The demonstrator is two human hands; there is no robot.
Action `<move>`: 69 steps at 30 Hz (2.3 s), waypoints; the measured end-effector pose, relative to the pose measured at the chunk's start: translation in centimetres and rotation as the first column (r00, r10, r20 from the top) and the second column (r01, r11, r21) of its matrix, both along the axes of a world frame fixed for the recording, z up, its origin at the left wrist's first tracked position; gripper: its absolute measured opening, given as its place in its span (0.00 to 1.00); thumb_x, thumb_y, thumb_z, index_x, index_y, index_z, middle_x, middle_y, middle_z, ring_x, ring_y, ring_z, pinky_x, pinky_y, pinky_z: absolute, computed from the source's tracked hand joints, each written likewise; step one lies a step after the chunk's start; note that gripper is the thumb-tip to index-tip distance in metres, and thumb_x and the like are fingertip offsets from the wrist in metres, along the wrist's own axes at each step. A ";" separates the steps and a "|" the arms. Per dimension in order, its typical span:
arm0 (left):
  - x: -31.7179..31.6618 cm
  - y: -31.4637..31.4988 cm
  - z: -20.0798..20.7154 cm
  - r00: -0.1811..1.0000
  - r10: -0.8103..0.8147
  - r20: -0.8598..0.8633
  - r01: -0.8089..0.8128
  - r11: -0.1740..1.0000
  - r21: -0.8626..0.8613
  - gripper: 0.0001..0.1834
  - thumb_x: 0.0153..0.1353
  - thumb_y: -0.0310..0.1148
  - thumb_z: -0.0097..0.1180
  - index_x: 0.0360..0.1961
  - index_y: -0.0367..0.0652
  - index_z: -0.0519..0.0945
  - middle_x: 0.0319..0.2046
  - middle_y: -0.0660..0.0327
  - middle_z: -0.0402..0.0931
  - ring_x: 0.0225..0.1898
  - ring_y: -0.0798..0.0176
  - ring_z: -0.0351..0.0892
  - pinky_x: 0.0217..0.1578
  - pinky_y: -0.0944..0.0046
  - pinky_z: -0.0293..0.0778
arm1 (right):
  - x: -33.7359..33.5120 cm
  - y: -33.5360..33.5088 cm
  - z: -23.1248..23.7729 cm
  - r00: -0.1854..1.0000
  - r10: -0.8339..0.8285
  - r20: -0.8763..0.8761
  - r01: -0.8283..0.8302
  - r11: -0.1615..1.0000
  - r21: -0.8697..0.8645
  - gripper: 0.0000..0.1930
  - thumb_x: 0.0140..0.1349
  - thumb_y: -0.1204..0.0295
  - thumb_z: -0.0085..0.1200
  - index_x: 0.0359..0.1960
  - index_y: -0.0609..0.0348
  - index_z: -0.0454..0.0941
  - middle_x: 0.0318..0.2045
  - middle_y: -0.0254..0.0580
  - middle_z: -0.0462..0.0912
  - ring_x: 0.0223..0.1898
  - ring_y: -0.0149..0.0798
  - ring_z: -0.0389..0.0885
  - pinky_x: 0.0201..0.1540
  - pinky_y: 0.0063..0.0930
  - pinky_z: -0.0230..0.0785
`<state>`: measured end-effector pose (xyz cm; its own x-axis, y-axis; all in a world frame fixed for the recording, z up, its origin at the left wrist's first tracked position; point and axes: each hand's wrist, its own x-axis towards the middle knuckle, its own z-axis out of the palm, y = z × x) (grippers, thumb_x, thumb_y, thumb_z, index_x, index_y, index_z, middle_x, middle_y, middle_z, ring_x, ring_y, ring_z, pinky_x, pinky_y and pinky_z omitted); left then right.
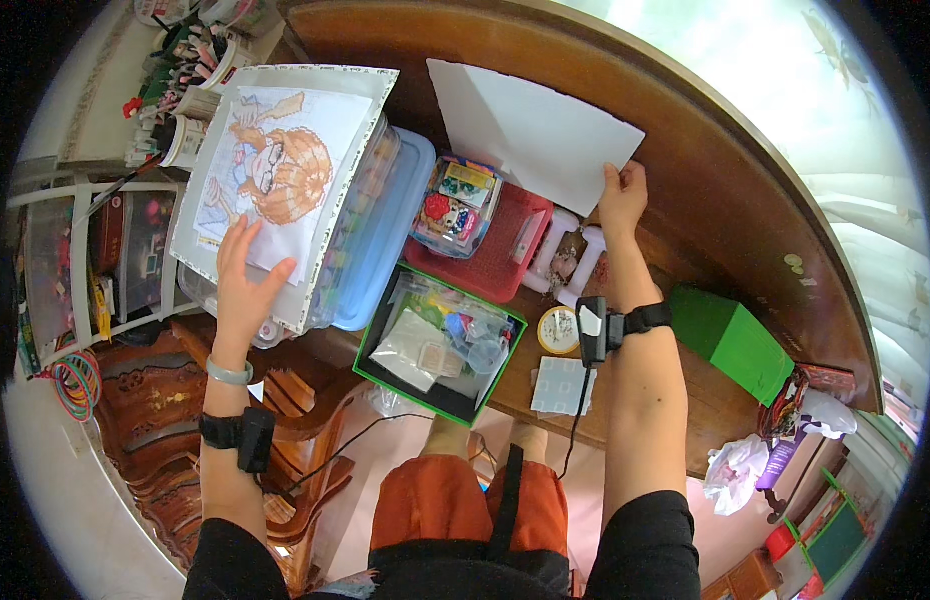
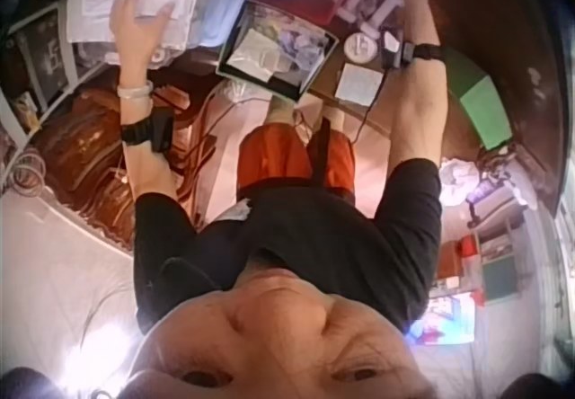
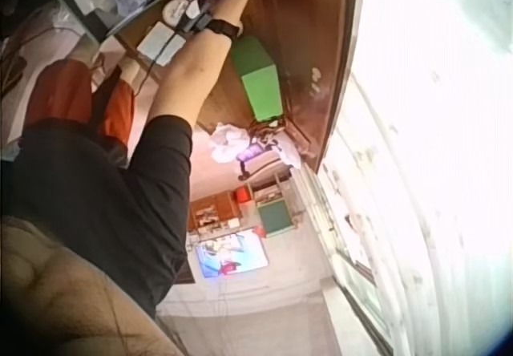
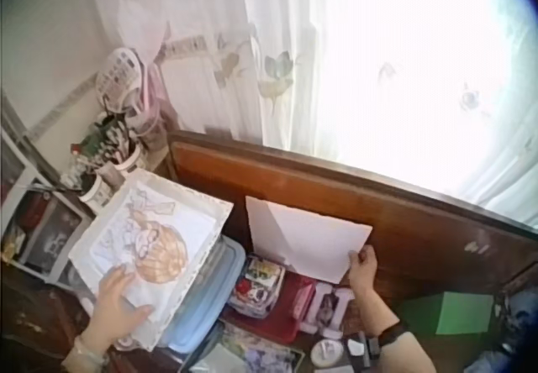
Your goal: The person organizes craft supplies on a wooden table, handling a pink pencil case, a green box, papers, and small white beads. They place items into containers and sweep scattered beads into a small bowl.
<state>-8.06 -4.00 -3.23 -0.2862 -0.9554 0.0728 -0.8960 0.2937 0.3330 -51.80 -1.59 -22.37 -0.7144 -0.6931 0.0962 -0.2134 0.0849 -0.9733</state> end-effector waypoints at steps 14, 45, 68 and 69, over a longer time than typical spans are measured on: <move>-3.1 1.2 3.6 0.932 -0.028 -0.361 -0.030 0.988 -0.154 0.27 0.47 0.32 0.59 0.47 0.34 0.67 0.49 0.49 0.65 0.52 0.53 0.63 0.52 0.58 0.58 | -1.5 9.5 20.6 0.975 0.084 -0.206 -0.122 0.976 -0.179 0.04 0.59 0.75 0.47 0.34 0.62 0.67 0.26 0.30 0.71 0.27 0.20 0.67 0.31 0.12 0.60; -0.6 3.7 1.5 0.925 0.001 -0.379 -0.094 0.969 -0.228 0.15 0.54 0.27 0.46 0.44 0.36 0.70 0.40 0.47 0.71 0.42 0.48 0.69 0.44 0.58 0.65 | 4.4 19.8 25.5 0.782 0.234 0.578 -0.127 0.967 -0.221 0.26 0.59 0.78 0.40 0.60 0.59 0.48 0.52 0.42 0.65 0.49 0.35 0.68 0.51 0.28 0.62; -1.2 4.4 4.9 0.987 -0.012 -0.162 0.030 0.994 0.107 0.41 0.40 0.37 0.61 0.57 0.42 0.57 0.60 0.50 0.47 0.60 0.40 0.43 0.56 0.40 0.45 | 14.9 6.7 24.7 0.719 0.195 0.667 -0.048 0.971 -0.233 0.24 0.58 0.80 0.39 0.58 0.60 0.51 0.50 0.45 0.65 0.49 0.40 0.67 0.52 0.34 0.62; -1.7 4.3 4.4 0.995 -0.027 -0.097 0.038 0.992 0.119 0.39 0.41 0.35 0.60 0.57 0.43 0.58 0.60 0.50 0.46 0.60 0.39 0.42 0.55 0.37 0.43 | 14.1 7.3 24.7 0.731 0.188 0.656 -0.044 0.972 -0.229 0.24 0.59 0.80 0.39 0.58 0.59 0.51 0.50 0.45 0.65 0.50 0.40 0.67 0.52 0.35 0.62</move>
<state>-9.77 0.28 1.14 -0.3145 -0.9492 -0.0141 -0.8494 0.2747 0.4505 -37.67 5.70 2.37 -0.5569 -0.7948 -0.2410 0.5031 -0.0920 -0.8593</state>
